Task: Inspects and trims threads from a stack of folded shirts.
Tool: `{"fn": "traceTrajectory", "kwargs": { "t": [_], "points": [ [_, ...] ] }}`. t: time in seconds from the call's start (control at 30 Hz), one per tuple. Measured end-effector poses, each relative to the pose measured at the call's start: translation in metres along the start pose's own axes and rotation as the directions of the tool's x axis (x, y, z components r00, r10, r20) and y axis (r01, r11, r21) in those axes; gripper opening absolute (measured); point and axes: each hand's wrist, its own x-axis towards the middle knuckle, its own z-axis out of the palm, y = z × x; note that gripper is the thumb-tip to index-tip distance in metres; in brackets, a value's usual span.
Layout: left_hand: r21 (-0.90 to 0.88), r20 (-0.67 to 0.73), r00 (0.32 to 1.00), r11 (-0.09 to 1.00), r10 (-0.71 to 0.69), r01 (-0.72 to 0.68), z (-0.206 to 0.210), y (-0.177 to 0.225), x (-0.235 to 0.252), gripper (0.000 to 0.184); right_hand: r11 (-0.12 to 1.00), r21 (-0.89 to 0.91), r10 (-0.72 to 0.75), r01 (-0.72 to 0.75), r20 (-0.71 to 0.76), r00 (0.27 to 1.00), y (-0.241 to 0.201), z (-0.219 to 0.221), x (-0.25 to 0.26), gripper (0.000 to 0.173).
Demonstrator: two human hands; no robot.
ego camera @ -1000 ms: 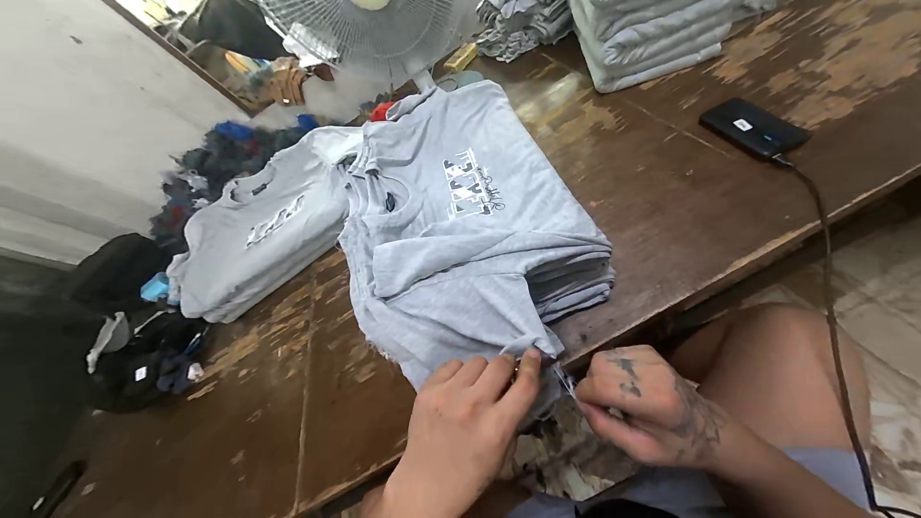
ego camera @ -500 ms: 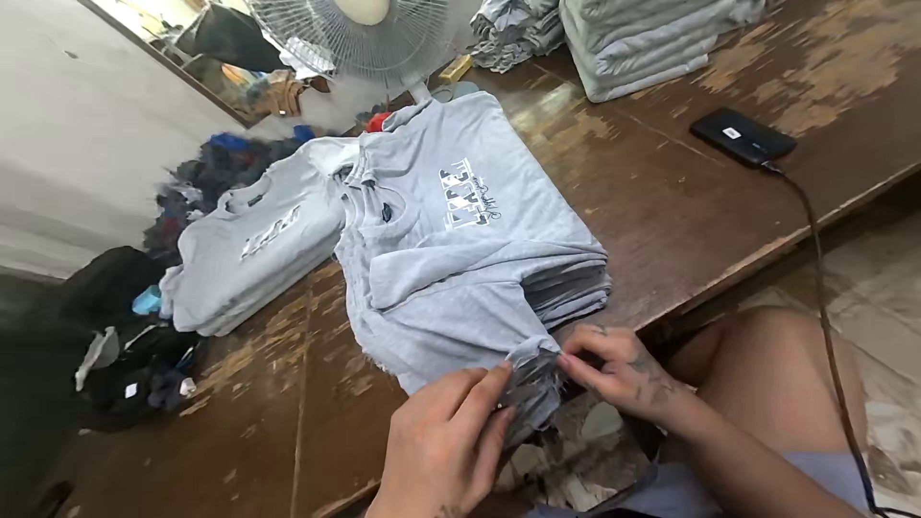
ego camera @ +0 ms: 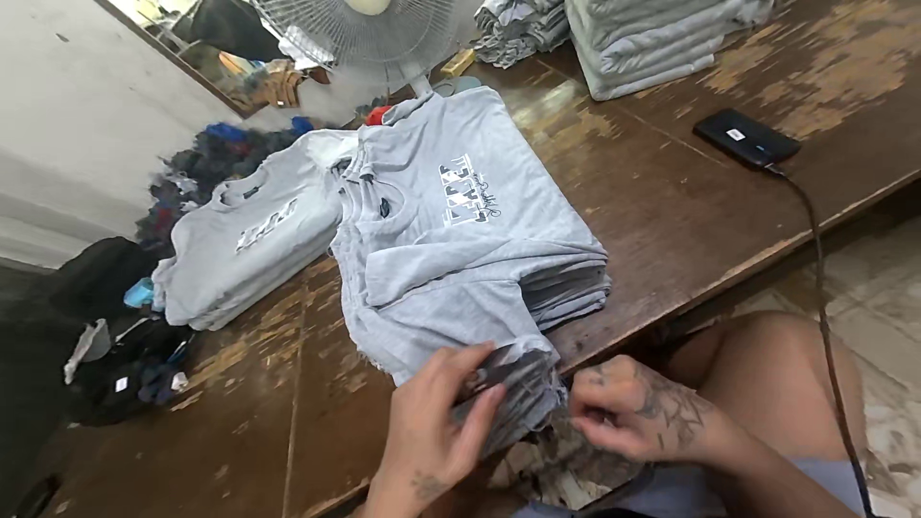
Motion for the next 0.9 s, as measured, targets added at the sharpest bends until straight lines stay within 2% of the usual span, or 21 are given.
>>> {"fn": "traceTrajectory", "kwargs": {
  "t": [0.07, 0.13, 0.23, 0.27, 0.3, 0.4, 0.47, 0.57, 0.67, 0.73, 0.8, 0.87, 0.9],
  "points": [
    [-0.218, -0.051, 0.991, 0.97, -0.122, 0.108, -0.008, -0.01, -0.011, 0.045, 1.0, 0.002, -0.02, 0.02, 0.015, 1.0, 0.002, 0.0, -0.002, 0.016],
    [-0.35, -0.07, 0.974, 0.92, -0.215, 0.177, -0.015, -0.017, -0.019, 0.045, 0.998, -0.059, 0.021, -0.022, -0.032, 0.999, 0.004, -0.002, 0.0, 0.023],
    [-0.408, -0.103, 0.968, 0.897, -0.23, 0.169, -0.019, -0.016, -0.022, 0.041, 0.962, -0.213, 0.146, -0.17, -0.121, 0.982, 0.011, -0.005, 0.008, 0.049],
    [-0.397, -0.101, 0.971, 0.904, -0.214, 0.158, -0.017, -0.012, -0.021, 0.04, 0.949, -0.226, 0.19, -0.219, -0.142, 0.971, 0.014, -0.002, 0.012, 0.052],
    [-0.363, -0.09, 0.977, 0.92, -0.191, 0.146, -0.015, -0.008, -0.02, 0.039, 0.944, -0.208, 0.225, -0.256, -0.158, 0.961, 0.017, 0.004, 0.015, 0.049],
    [-0.129, -0.034, 0.998, 0.99, -0.056, 0.051, -0.007, 0.003, -0.012, 0.038, 0.966, -0.079, 0.227, -0.246, -0.195, 0.954, 0.021, 0.021, 0.02, 0.02],
    [0.07, 0.008, 0.999, 0.996, 0.051, -0.052, -0.003, 0.007, -0.008, 0.032, 0.977, 0.014, 0.211, -0.211, -0.154, 0.965, 0.012, 0.013, 0.017, 0.02],
    [0.275, 0.039, 0.987, 0.947, 0.159, -0.163, 0.004, 0.016, -0.005, 0.024, 0.99, -0.006, 0.14, -0.142, -0.123, 0.982, 0.003, -0.003, 0.012, 0.025],
    [0.349, 0.035, 0.98, 0.916, 0.197, -0.197, 0.016, 0.019, 0.0, 0.024, 0.997, 0.0, 0.075, -0.075, -0.112, 0.991, -0.002, -0.004, 0.01, 0.026],
    [0.352, 0.025, 0.984, 0.92, 0.174, -0.172, 0.019, 0.014, 0.001, 0.025, 0.999, 0.034, 0.014, -0.012, -0.065, 0.998, -0.004, -0.003, 0.009, 0.028],
    [0.201, -0.013, 0.996, 0.976, 0.087, -0.082, 0.011, 0.005, -0.004, 0.025, 0.999, -0.003, -0.039, 0.039, -0.023, 0.999, -0.005, -0.003, 0.006, 0.041],
    [-0.132, -0.108, 0.992, 0.99, -0.068, 0.053, 0.001, -0.007, -0.015, 0.033, 0.991, -0.128, -0.051, 0.042, -0.066, 0.997, -0.006, -0.004, 0.009, 0.051],
    [-0.3, -0.155, 0.975, 0.948, -0.158, 0.106, -0.001, -0.012, -0.02, 0.035, 0.978, -0.204, -0.059, 0.036, -0.107, 0.992, -0.007, -0.004, 0.015, 0.047]
  ]
}}
